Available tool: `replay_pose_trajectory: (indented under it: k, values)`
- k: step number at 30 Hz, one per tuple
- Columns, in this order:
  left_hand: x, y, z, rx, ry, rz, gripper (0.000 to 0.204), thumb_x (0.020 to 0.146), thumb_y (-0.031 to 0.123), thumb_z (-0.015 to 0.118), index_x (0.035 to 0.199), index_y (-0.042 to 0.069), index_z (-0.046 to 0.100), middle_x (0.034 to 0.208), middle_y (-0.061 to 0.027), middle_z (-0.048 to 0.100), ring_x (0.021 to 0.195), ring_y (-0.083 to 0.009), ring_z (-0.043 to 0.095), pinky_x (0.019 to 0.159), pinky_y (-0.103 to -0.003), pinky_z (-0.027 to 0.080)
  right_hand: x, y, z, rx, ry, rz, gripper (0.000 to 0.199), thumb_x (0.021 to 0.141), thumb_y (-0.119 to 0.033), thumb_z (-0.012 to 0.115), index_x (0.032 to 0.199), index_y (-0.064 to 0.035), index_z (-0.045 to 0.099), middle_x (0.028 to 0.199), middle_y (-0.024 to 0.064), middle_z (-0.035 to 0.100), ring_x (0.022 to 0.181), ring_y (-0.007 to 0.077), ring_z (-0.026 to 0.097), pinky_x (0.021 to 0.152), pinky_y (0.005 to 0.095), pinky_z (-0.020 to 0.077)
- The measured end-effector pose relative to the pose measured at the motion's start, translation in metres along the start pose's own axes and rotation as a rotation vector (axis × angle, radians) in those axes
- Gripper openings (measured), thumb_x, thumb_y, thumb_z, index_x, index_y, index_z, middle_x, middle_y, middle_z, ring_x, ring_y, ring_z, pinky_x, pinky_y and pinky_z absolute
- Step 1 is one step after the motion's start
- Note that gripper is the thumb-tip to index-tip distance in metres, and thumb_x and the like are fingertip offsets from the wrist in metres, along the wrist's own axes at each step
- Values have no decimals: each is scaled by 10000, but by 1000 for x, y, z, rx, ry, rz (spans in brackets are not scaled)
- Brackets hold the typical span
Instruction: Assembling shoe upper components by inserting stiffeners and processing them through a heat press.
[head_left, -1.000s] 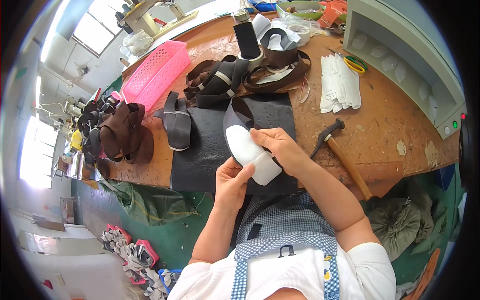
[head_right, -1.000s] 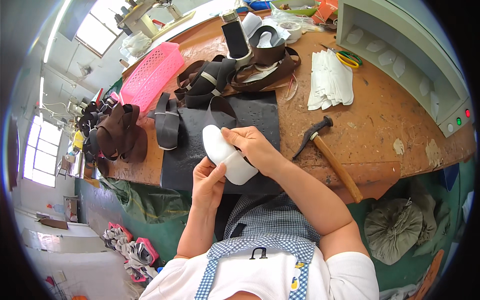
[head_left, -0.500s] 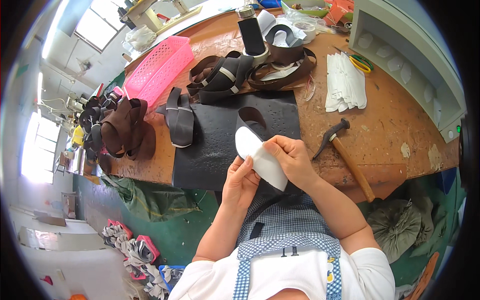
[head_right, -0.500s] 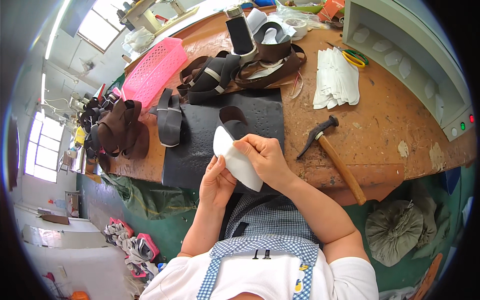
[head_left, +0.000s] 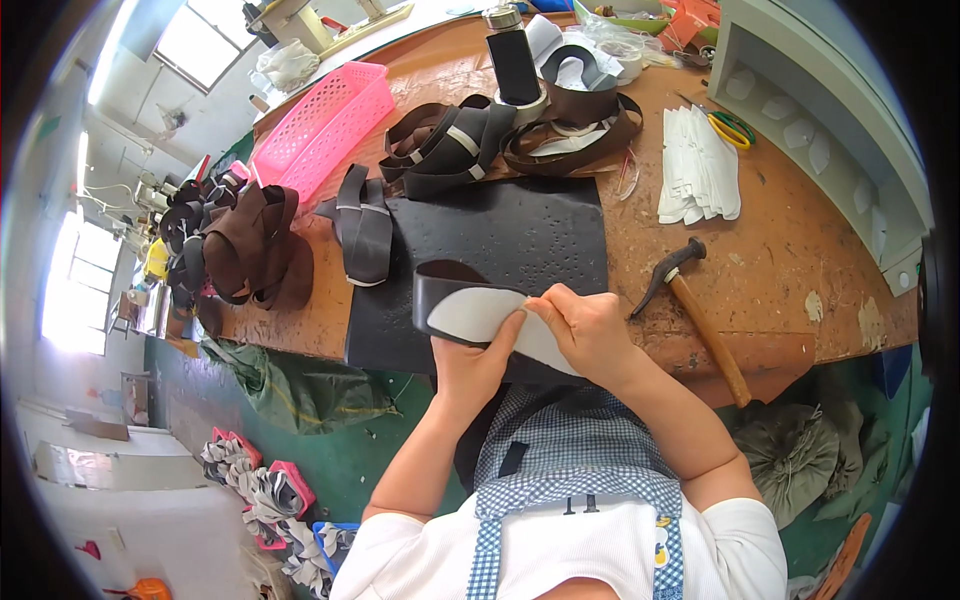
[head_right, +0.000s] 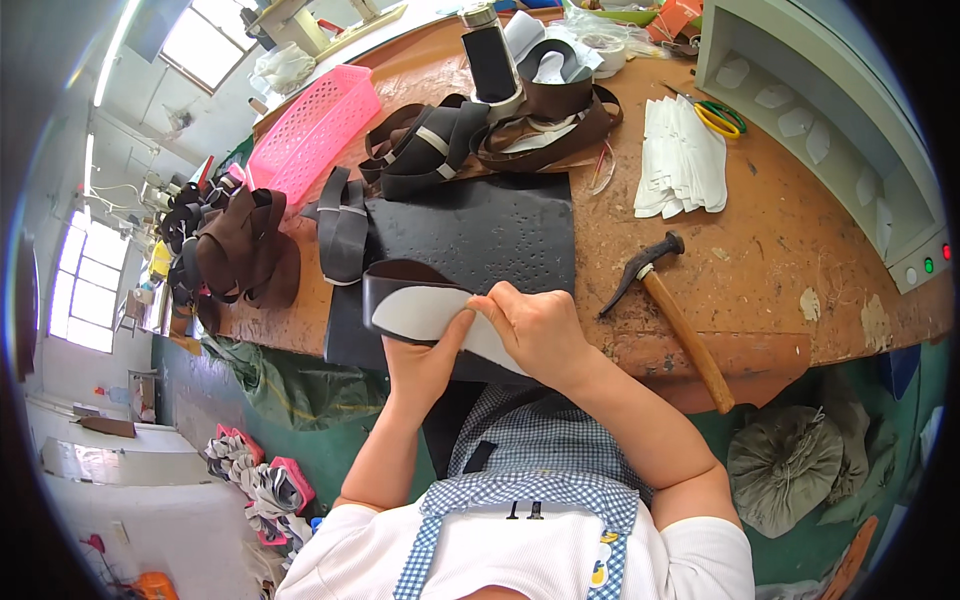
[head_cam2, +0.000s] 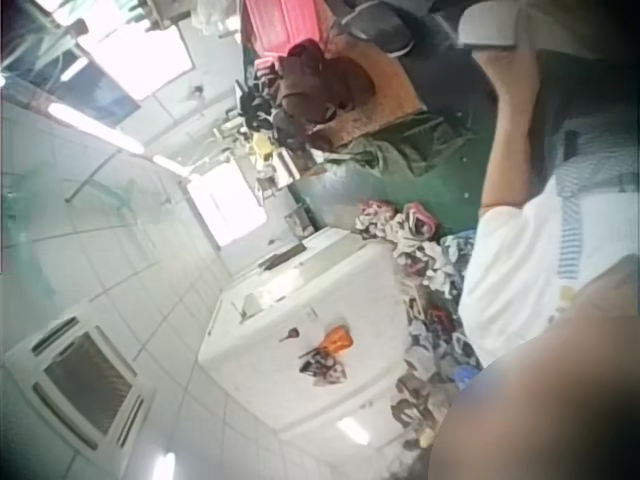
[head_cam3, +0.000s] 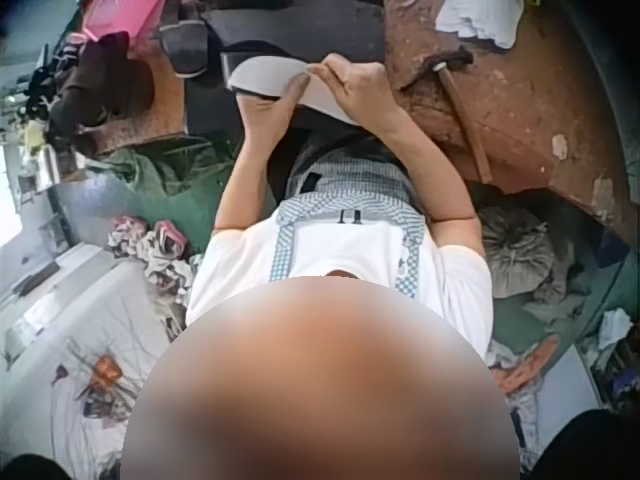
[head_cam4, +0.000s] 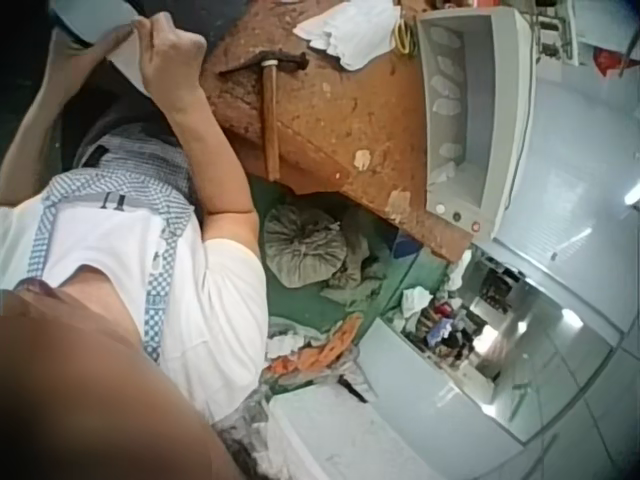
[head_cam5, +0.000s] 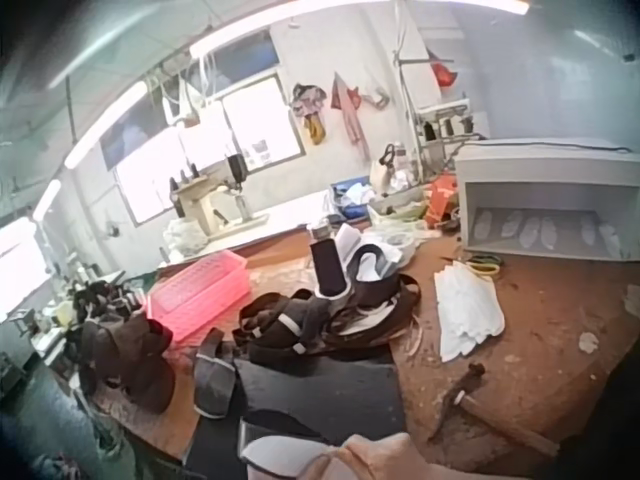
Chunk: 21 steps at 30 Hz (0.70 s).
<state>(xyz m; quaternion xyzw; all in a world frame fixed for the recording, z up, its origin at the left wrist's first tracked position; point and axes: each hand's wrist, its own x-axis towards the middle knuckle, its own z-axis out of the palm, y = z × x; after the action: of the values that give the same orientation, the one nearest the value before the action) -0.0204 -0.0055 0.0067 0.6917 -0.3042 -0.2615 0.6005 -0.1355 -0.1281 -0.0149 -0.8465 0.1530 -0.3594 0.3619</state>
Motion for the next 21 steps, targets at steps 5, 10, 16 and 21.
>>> replay_pose_trajectory:
  k: [5, 10, 16, 21]
  values:
    - [1, 17, -10, -162, -69, 5, 185, 848, 45, 663, 1006, -38, 614, 890, -106, 651, 842, -200, 641, 754, -322, 510, 11, 5, -12, 188, 132, 115, 285, 994, -245, 532, 818, -30, 595, 620, 89, 600, 514, 180, 588, 498, 268, 466]
    - [-3, 58, -33, -723, -896, -8, 239, 844, 101, 645, 992, -78, 589, 834, -190, 645, 743, -256, 636, 678, -345, 487, 20, 16, 2, 1108, -123, 422, 568, 987, -537, 415, 1244, -42, 525, 1129, 94, 614, 1070, 156, 590, 890, 336, 464]
    - [24, 51, -45, -510, -734, -175, 245, 809, 83, 691, 950, -101, 614, 856, -184, 657, 717, -246, 651, 654, -303, 515, -15, 36, -14, 1734, -656, 423, 610, 947, -369, 566, 1365, 42, 400, 1304, 210, 558, 1021, 289, 641, 640, 336, 569]
    - [56, -7, -94, 732, -353, 109, 219, 824, -29, 566, 1040, -24, 606, 962, -153, 681, 897, -306, 663, 792, -386, 520, -2, 24, -40, 1085, -335, 477, 226, 893, -6, 546, 1111, 42, 578, 915, 165, 689, 845, 238, 684, 686, 291, 541]
